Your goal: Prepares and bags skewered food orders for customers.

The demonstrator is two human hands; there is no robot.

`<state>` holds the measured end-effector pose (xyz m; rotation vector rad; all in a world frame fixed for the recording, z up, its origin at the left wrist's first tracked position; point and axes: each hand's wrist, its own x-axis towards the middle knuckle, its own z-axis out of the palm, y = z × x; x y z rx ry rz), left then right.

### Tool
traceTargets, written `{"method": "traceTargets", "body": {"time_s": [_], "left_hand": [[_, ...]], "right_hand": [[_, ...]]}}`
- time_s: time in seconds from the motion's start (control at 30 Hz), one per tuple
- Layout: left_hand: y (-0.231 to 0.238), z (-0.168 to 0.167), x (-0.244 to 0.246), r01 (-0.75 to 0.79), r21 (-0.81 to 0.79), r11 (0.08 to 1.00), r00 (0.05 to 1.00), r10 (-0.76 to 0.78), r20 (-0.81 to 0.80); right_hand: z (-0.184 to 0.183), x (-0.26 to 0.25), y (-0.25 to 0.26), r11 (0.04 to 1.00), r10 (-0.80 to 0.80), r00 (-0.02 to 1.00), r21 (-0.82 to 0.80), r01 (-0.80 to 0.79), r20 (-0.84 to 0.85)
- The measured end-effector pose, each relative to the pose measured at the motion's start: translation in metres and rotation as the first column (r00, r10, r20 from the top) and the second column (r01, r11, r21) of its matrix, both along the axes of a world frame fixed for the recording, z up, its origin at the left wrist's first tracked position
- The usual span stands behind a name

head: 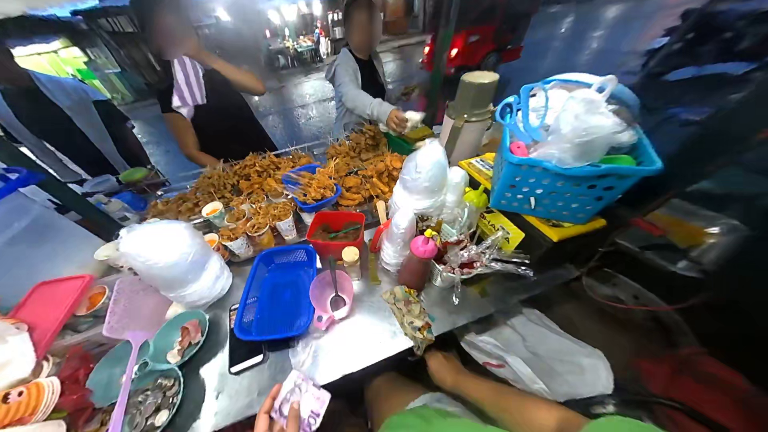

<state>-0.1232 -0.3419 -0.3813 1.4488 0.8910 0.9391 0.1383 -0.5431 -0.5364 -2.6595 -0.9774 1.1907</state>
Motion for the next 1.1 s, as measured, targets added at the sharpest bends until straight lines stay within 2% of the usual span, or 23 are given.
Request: {"method": "traceTargets", "body": {"time_s": [0.1,0.2,0.33,0.47,0.53,0.57,0.6,0.67,0.73,0.8,0.87,0.9,0.97,1.03,1.1], "left_hand": [[-0.005,0.000,-0.001,-0.010,0.067,0.998,1.000,0.011,-0.007],[-0.004,-0.004,0.001,-0.032,0.137,0.990,0.999,0.035,-0.019],[-0.010,-0.005,-0.005,-0.052,0.085,0.995,0.996,0.058,-0.067],[-0.012,-0.002,-0.008,0.099,-0.046,0.994,0.955,-0.108,-0.278],[-0.012,-0.002,-0.001,0.206,-0.077,0.976,0.897,-0.219,-0.383],[-0.014,-0.002,0.003,0.260,-0.086,0.962,0.870,-0.272,-0.411],[-0.016,-0.001,0.009,0.312,-0.095,0.945,0.849,-0.322,-0.419],[-0.022,0.001,0.022,0.396,-0.134,0.908,0.815,-0.415,-0.404],[-0.029,0.005,0.037,0.466,-0.184,0.866,0.785,-0.500,-0.365],[-0.037,0.009,0.050,0.515,-0.201,0.833,0.776,-0.553,-0.303],[-0.044,0.007,0.057,0.547,-0.157,0.822,0.781,-0.568,-0.259],[-0.046,0.005,0.058,0.562,-0.123,0.818,0.780,-0.574,-0.251],[-0.044,0.001,0.055,0.576,-0.134,0.806,0.766,-0.590,-0.256],[-0.039,-0.001,0.048,0.553,-0.200,0.809,0.743,-0.587,-0.320],[-0.034,-0.006,0.040,0.519,-0.214,0.827,0.724,-0.559,-0.404]], "right_hand": [[0.005,0.007,-0.001,0.992,0.015,0.998,-0.124,-0.024,-0.068],[0.014,0.009,0.008,0.984,0.049,0.994,-0.167,-0.065,-0.097],[0.015,-0.011,-0.009,0.959,0.188,0.972,-0.187,-0.212,-0.140],[0.028,-0.030,-0.039,0.949,0.253,0.942,-0.132,-0.286,-0.222],[0.060,-0.028,-0.034,0.916,0.290,0.914,-0.194,-0.351,-0.284],[0.071,-0.024,-0.030,0.901,0.337,0.894,-0.176,-0.397,-0.296],[0.084,-0.020,-0.027,0.893,0.388,0.872,-0.111,-0.436,-0.299],[0.109,-0.013,-0.019,0.883,0.463,0.860,0.197,-0.426,-0.215],[0.132,-0.015,-0.009,0.782,0.378,0.912,0.583,-0.220,-0.163],[0.143,-0.025,0.005,0.595,0.295,0.913,0.802,0.056,-0.283],[0.139,-0.036,0.018,0.418,0.277,0.877,0.871,0.259,-0.394],[0.133,-0.040,0.023,0.352,0.254,0.876,0.883,0.310,-0.409],[0.119,-0.043,0.026,0.295,0.201,0.907,0.906,0.304,-0.370],[0.103,-0.041,0.021,0.335,0.157,0.952,0.921,0.198,-0.262],[0.081,-0.036,0.011,0.482,0.117,0.986,0.875,0.047,-0.117]]}}
